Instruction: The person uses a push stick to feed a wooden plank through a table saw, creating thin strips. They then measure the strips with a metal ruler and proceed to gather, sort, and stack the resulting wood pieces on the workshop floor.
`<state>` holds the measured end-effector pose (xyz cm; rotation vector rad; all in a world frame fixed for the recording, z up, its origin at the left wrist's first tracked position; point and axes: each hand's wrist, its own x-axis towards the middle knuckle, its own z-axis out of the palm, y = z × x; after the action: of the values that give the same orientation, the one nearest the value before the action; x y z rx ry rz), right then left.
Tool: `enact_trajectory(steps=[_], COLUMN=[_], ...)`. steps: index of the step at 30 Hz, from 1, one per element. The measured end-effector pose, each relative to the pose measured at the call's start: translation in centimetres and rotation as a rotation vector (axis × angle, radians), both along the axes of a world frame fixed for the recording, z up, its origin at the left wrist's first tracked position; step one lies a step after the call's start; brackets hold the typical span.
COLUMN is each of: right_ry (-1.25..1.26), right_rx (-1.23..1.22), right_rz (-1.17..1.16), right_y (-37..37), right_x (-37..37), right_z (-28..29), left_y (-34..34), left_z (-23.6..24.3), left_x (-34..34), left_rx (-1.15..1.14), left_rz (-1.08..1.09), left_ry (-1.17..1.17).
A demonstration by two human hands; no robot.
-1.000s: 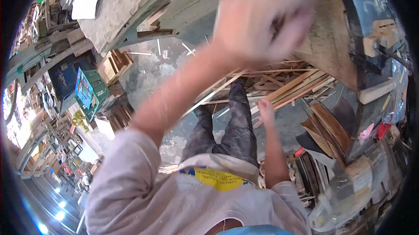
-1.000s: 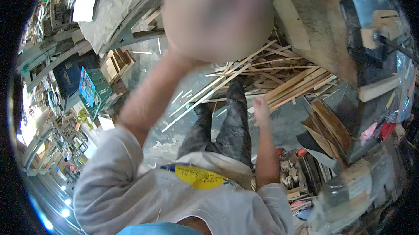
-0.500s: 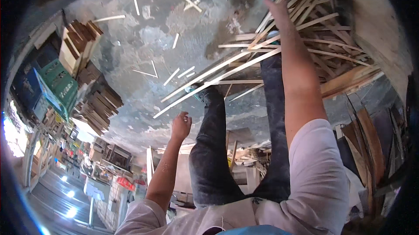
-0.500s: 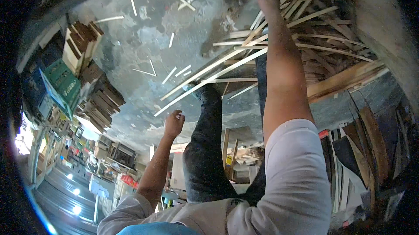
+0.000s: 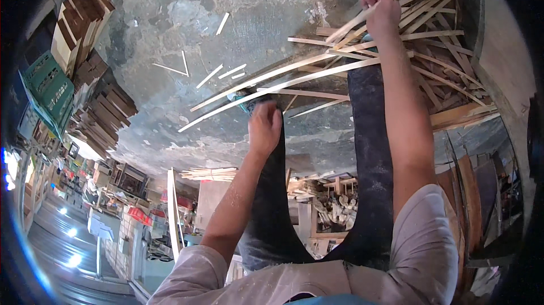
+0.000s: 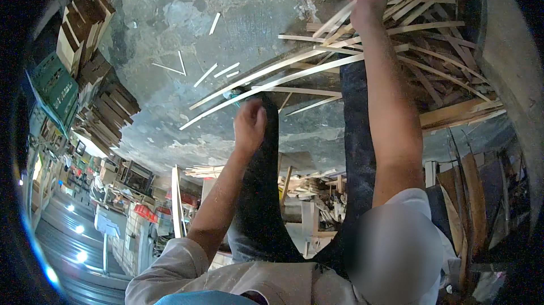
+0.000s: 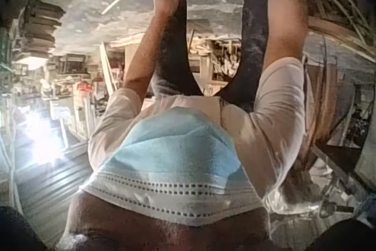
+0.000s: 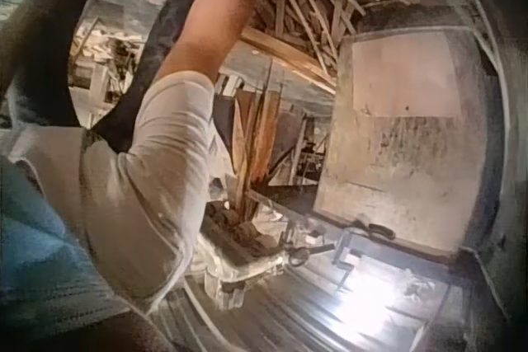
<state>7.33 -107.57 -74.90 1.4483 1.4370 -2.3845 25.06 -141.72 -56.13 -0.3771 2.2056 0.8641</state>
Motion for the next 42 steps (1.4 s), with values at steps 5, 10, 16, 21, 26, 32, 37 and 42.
enact_trajectory(steps=[5, 10, 16, 21, 26, 32, 37, 42], right_ry=[-0.229, 0.129, 0.078, -0.102, -0.467, 0.267, 0.657, 0.435], right_rx=[-0.166, -0.354, 0.164, 1.001, 0.998, 1.145, 1.129, 0.600], right_rz=[0.407, 0.721, 1.798, 1.666, 1.964, 1.650, 1.404, 0.861], right_y=[-11.7, -27.4, -21.1, -8.8, -1.7, -6.3, -18.3, -22.5], right_x=[8.1, 18.0, 16.1, 11.6, 11.4, 9.1, 3.3, -0.4], right_z=[6.4, 17.4, 15.5, 8.5, 5.7, 6.9, 13.7, 18.5], left_y=[4.3, 8.4, -0.1, -7.0, -6.7, -3.9, -5.5, -8.3], left_z=[1.6, 0.7, -1.2, -7.5, -14.8, -21.5, -24.5, -26.5], left_x=[-10.1, -15.5, -9.4, -1.0, 0.9, -2.0, -3.6, -6.0], left_rx=[0.131, 0.054, -0.026, -0.208, -0.399, -0.290, -0.285, 0.028], left_rz=[-0.072, -0.305, -0.335, -0.338, -0.448, -0.488, -0.206, -0.174], left_ry=[0.388, 0.264, -0.074, -0.266, -0.004, 0.046, 0.064, 0.387])
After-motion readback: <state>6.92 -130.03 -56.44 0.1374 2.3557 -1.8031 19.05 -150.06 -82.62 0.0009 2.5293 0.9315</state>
